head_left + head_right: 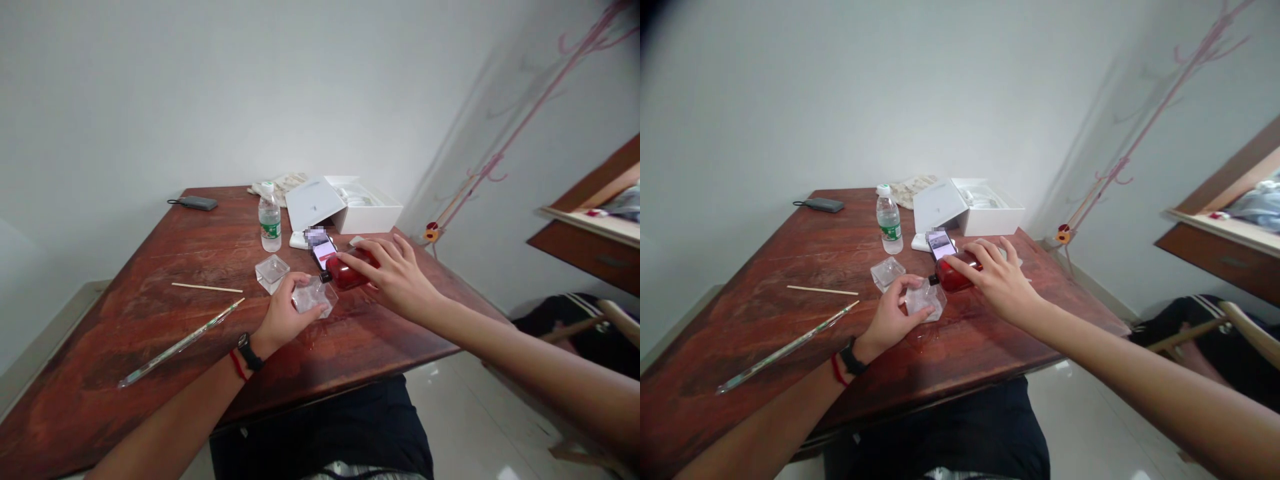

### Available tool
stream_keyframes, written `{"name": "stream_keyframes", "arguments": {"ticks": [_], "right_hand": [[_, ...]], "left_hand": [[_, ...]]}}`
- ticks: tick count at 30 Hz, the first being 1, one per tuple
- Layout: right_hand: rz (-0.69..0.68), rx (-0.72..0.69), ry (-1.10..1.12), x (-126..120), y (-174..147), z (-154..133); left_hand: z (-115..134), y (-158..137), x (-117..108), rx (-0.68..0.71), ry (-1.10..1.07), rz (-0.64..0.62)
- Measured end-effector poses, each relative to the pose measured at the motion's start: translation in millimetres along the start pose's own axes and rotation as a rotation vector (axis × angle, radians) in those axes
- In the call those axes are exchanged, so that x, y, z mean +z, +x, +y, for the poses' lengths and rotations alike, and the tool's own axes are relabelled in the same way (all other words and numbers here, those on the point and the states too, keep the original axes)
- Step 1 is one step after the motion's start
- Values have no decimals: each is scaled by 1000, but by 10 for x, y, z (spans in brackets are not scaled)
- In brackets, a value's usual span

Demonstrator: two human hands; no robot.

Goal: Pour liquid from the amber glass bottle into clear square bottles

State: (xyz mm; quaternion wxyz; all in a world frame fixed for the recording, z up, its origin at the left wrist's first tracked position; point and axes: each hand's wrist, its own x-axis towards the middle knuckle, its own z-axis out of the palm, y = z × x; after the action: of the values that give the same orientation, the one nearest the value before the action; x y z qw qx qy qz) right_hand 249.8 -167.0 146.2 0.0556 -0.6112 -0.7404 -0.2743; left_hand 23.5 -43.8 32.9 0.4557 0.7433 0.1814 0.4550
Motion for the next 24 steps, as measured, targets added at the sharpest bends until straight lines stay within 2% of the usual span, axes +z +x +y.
{"name": "stream_keyframes", "arguments": {"ticks": [7, 12, 14, 18, 20, 24], "right_hand": [[-26, 77, 126, 239, -40, -31], [-32, 162, 331, 397, -33, -33], [-14, 235, 506, 483, -8, 1], [19, 506, 1109, 718, 87, 99], [21, 535, 1259, 844, 150, 132], [25, 483, 1441, 1066, 292, 88]], "left_hand": [[10, 14, -24, 12, 28, -22], [18, -6, -31, 21, 47, -39], [20, -11, -41, 24, 60, -41], [23, -8, -74, 46, 94, -45], [31, -4, -92, 72, 112, -53], [59, -7, -110, 146, 144, -87]]}}
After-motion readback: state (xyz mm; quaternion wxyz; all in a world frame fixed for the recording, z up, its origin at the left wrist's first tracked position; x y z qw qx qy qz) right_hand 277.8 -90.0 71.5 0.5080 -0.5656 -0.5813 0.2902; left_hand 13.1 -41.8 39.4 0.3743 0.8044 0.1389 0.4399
